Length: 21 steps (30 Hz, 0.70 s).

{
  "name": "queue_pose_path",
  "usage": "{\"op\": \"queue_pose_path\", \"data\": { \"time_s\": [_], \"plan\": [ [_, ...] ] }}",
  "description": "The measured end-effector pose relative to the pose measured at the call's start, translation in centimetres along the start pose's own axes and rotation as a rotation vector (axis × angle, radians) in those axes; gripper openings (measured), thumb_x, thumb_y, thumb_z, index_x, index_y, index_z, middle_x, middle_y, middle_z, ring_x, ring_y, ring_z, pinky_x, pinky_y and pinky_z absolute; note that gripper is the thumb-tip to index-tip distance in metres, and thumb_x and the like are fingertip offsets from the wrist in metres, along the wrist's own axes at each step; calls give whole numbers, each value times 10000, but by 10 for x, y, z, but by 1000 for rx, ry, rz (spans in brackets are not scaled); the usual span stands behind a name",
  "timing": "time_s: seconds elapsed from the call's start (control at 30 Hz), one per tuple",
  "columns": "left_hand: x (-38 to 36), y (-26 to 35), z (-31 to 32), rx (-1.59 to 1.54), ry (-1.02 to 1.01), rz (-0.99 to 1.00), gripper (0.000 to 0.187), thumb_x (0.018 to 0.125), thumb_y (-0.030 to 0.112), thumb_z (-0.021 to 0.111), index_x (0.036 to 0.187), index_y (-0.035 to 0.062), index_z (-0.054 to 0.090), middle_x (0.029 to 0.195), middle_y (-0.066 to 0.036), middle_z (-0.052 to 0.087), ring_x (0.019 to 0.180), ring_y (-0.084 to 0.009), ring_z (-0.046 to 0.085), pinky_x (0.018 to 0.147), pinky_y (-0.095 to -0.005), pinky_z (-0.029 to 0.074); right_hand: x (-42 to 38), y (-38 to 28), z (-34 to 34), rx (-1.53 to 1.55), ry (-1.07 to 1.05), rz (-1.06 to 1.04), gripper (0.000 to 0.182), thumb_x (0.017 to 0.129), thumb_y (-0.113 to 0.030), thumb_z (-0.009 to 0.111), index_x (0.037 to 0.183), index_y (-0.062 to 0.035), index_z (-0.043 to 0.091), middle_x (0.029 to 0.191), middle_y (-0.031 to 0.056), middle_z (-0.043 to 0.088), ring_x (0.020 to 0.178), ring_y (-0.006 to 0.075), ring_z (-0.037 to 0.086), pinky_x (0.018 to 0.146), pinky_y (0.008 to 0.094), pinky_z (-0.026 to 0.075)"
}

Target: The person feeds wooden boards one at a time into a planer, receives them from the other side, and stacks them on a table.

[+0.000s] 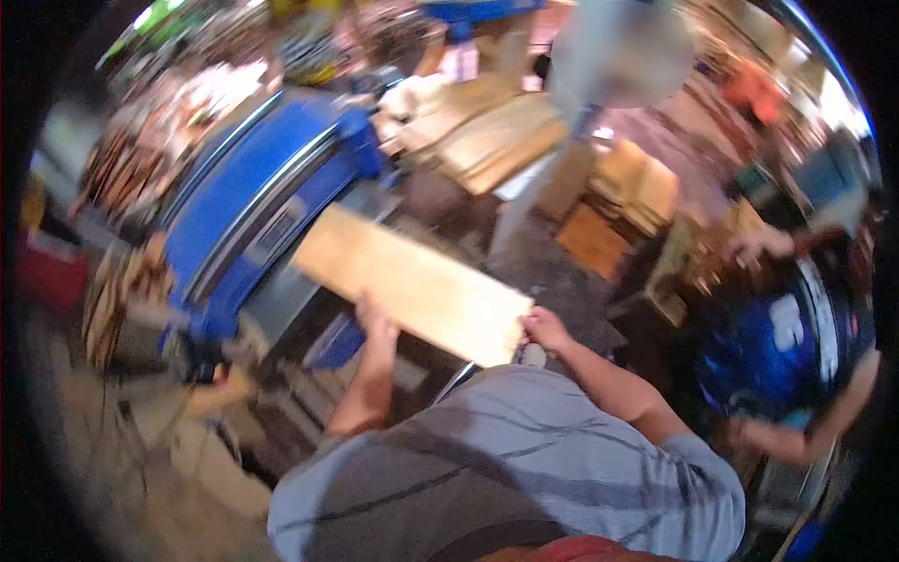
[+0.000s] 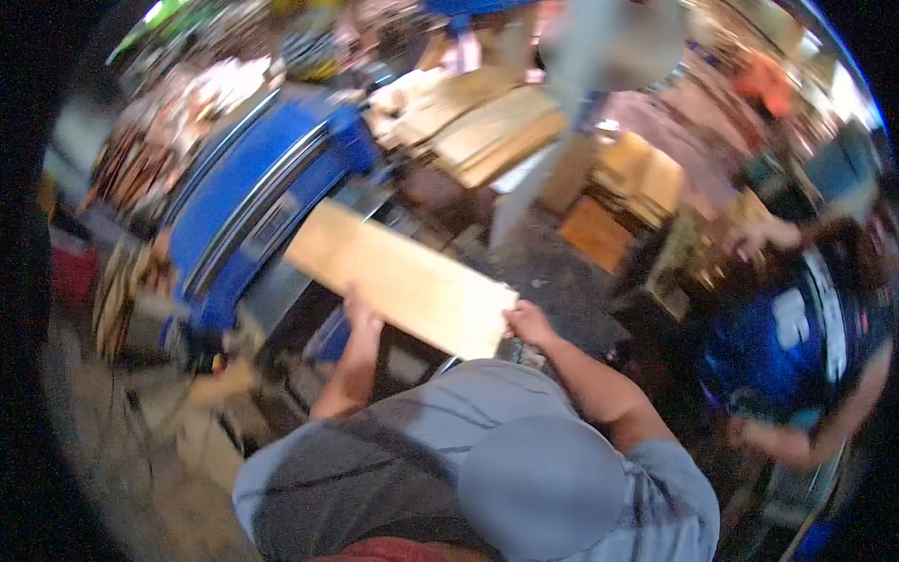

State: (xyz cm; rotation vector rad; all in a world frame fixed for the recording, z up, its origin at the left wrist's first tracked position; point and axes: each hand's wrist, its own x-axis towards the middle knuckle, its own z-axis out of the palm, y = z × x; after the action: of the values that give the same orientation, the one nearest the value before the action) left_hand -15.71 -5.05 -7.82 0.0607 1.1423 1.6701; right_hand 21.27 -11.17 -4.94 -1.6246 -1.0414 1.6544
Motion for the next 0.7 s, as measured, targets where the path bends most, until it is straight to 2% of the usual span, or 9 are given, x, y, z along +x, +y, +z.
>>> {"op": "queue_pose_path", "data": {
  "time_s": [0.13, 0.2, 0.23, 0.33, 0.37, 0.47, 0.6, 0.67, 0.7],
  "plan": [
    [1, 5, -15, 34, -123, 69, 400, 1005, 215, 493, 1334, 5, 405, 1260, -144, 560, 1095, -269, 591, 933, -405, 495, -12, -18, 21, 68, -59, 42, 188, 933, -182, 611, 922, -20, 518, 752, 70, 586, 627, 160, 613, 551, 293, 545],
    [1, 11, -20, 79, -249, -1, 392, 998, 174, 501, 1356, 52, 401, 1337, -122, 511, 1200, -257, 528, 1009, -418, 456, -14, -23, 32, 75, -69, 48, 184, 937, -178, 608, 915, -26, 507, 760, 72, 585, 638, 165, 615, 556, 296, 547],
    [-4, 20, -15, 152, -227, -71, 365, 998, 145, 489, 1345, 59, 412, 1324, -105, 528, 1189, -249, 542, 989, -432, 473, -12, -25, 35, 101, -52, 38, 182, 940, -174, 605, 908, -32, 497, 767, 75, 584, 648, 169, 616, 562, 300, 550],
    [2, 28, -11, 309, -276, -172, 350, 995, 134, 489, 1332, 71, 422, 1288, -94, 557, 1153, -245, 572, 947, -443, 502, -8, -20, 42, 101, -47, 63, 175, 948, -164, 590, 898, -34, 484, 793, 82, 586, 651, 176, 617, 572, 299, 553],
    [7, 30, -12, 320, -324, -167, 343, 988, 140, 506, 1315, 69, 434, 1254, -84, 580, 1114, -237, 598, 905, -435, 524, -8, -17, 43, 99, -48, 66, 175, 948, -164, 590, 898, -34, 484, 793, 82, 586, 651, 176, 617, 572, 299, 553],
    [3, 39, -1, 423, -272, -132, 342, 968, 181, 557, 1275, 55, 474, 1213, -98, 600, 1086, -230, 607, 836, -438, 532, -8, -24, 49, 98, -38, 98, 183, 947, -163, 590, 913, -27, 473, 814, 93, 589, 648, 183, 617, 577, 299, 558],
    [38, 25, -10, 440, -214, -113, 369, 954, 187, 582, 1271, 27, 480, 1203, -103, 604, 1060, -224, 610, 836, -412, 520, 0, -40, 65, 98, -19, 129, 189, 938, -145, 600, 905, -25, 457, 806, 108, 589, 665, 195, 633, 577, 296, 571],
    [40, 28, -5, 487, -234, -53, 369, 957, 176, 580, 1281, 59, 449, 1204, -82, 601, 1033, -213, 627, 810, -384, 546, 9, -45, 70, 114, -16, 141, 191, 934, -138, 604, 904, -24, 452, 804, 114, 589, 671, 199, 641, 579, 293, 574],
    [37, 28, -6, 514, -225, -49, 490, 914, 196, 638, 1320, 24, 422, 1241, -148, 578, 1131, -277, 580, 936, -421, 492, 14, -47, 75, 108, -36, 148, 189, 930, -130, 606, 910, -24, 450, 805, 116, 590, 675, 203, 647, 581, 292, 576]
  ]
}}
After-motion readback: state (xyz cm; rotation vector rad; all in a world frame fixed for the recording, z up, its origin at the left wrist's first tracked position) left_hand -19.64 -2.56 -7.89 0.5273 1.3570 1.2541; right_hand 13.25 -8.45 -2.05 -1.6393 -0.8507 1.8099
